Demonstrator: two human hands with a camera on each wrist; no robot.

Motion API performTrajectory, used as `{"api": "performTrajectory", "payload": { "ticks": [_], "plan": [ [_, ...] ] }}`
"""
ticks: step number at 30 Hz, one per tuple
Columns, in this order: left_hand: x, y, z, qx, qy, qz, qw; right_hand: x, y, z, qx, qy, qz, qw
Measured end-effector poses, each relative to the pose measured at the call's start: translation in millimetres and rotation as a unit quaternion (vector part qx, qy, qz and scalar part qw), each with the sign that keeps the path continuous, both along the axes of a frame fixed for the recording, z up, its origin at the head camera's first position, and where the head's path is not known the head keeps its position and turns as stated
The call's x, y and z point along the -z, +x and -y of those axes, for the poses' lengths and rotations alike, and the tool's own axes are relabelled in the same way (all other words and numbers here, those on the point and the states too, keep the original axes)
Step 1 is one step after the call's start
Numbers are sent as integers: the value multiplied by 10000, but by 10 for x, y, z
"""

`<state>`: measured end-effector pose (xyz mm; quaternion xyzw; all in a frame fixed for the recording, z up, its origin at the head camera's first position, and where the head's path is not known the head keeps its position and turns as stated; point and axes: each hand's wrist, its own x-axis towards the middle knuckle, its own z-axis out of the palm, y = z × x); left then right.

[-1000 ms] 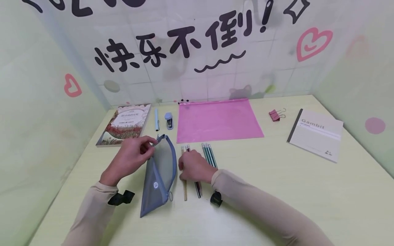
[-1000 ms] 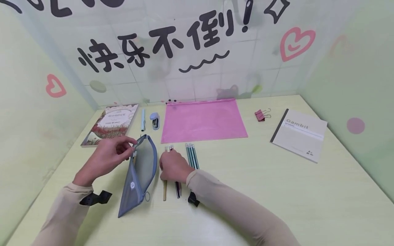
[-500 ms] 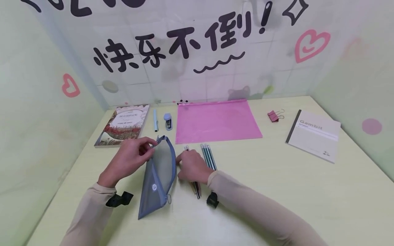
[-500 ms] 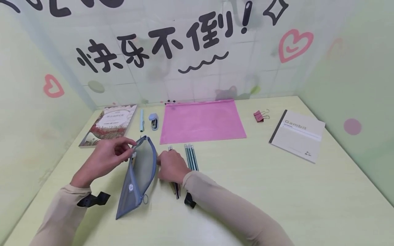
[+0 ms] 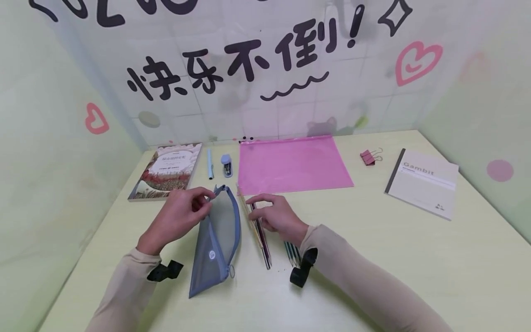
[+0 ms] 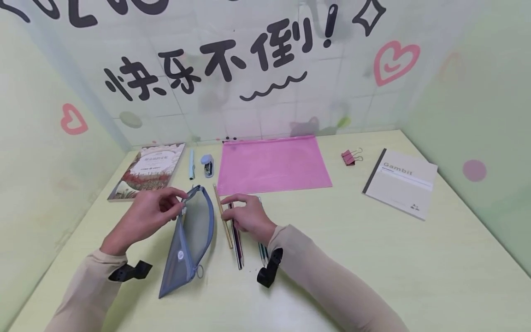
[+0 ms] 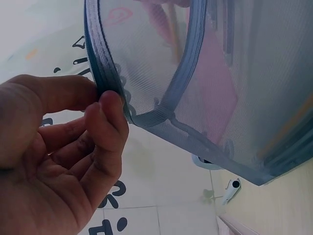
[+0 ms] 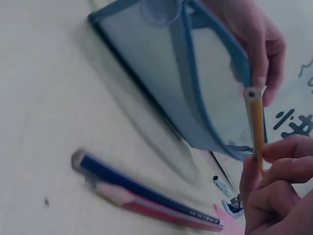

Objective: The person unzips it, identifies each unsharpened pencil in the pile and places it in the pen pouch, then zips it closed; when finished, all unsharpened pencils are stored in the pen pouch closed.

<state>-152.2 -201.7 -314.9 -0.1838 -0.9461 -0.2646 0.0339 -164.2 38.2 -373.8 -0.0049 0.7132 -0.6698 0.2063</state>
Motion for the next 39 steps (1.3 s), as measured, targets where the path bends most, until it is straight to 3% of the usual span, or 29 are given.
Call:
{"api": "performTrajectory", "payload": {
  "ticks": [3, 6, 21, 29, 35, 39],
  "plan": [
    [7, -12, -19, 28, -1, -17, 10000, -24, 2, -30, 103, -542, 60, 9985],
    [13, -20, -37, 51, 9, -11, 10000, -39, 7, -24, 108, -709, -89, 9974],
    [-5, -32, -90, 25, 76, 100, 9999, -65, 100, 155, 267, -526, -761, 9953],
    [4, -50, -123, 16, -19, 108, 9999, -55, 139, 265, 121, 14, -1203, 9927],
    [-12, -64, -141, -29, -11, 132, 9999, -50, 230, 299, -47, 600, -1840, 9811],
    [-18, -66, -152, -63, -18, 124, 9999, -29, 274, 315, -209, 697, -2039, 9763]
  ]
}}
